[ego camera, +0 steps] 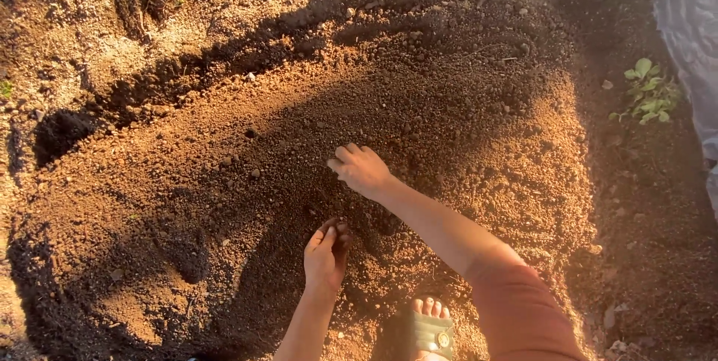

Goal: The person uses both hands to break up clumps of soil and smooth the surface of a garden bed. They repeatedly pat and level the dirt, occasionally picking up small rocks or debris and discarding them to the side.

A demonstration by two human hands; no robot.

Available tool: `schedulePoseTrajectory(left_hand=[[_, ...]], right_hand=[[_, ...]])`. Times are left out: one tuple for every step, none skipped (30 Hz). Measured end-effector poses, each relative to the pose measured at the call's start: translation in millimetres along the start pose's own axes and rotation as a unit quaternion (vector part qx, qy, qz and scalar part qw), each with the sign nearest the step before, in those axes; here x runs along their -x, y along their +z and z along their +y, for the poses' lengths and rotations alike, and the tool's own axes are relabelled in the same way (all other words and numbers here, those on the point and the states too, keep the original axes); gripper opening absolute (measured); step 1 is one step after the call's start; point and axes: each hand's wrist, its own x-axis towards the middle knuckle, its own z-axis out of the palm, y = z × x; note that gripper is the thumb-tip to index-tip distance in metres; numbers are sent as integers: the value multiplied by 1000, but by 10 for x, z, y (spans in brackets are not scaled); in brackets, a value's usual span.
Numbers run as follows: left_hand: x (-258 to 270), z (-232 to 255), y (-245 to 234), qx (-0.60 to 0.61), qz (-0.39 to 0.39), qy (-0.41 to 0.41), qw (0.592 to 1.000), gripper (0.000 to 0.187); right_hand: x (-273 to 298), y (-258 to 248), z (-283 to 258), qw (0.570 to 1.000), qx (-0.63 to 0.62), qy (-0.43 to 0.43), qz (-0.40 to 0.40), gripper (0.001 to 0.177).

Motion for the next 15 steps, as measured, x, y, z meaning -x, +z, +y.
schedulePoseTrajectory(left_hand=[[-16, -3, -37, -16, -9, 14, 1000, 35], [-30, -11, -85, -30, -16, 28, 999, 34], [99, 121, 13, -29, -15, 30, 999, 34], [232, 233, 108, -52, 26, 20, 998, 31], [356, 345, 201, -76, 66, 8, 995, 28], [294, 350, 195, -75, 67, 5, 995, 28], [231, 355, 188, -9, 24, 8, 1000, 29], [167, 358, 190, 58, -19, 10, 998, 29], [44, 310, 157, 61, -19, 7, 998, 29], [-83, 281, 134, 74, -66, 7, 995, 43], [-204, 248, 115, 87, -114, 7, 990, 59], [-180, 243, 111, 86, -115, 6, 990, 59], [-155, 236, 109, 98, -138, 20, 985, 42], [-126, 239, 95, 109, -159, 35, 981, 31], [17, 291, 151, 109, -159, 36, 981, 31]], right_hand=[[-91, 192, 38, 1000, 13, -5, 21, 29], [-193, 389, 65, 999, 27, -14, 41, 22], [-162, 142, 3, 999, 27, -16, 42, 22], [-111, -94, -57, 999, -41, 5, 2, 21], [-64, -322, -114, 993, -109, 26, -39, 23], [7, -382, -170, 993, -110, 26, -42, 23], [78, -441, -226, 994, -111, -4, 13, 24], [145, -512, -273, 991, -110, -35, 66, 27], [242, -678, -333, 992, -108, -35, 62, 27], [324, -858, -389, 992, -97, -73, 36, 29], [410, -1043, -444, 990, -85, -111, 10, 42], [495, -1210, -391, 990, -84, -110, 11, 42], [582, -1379, -338, 992, -74, -93, 29, 38], [657, -1547, -294, 994, -65, -79, 47, 34], [791, -1334, -65, 994, -65, -80, 48, 34]])
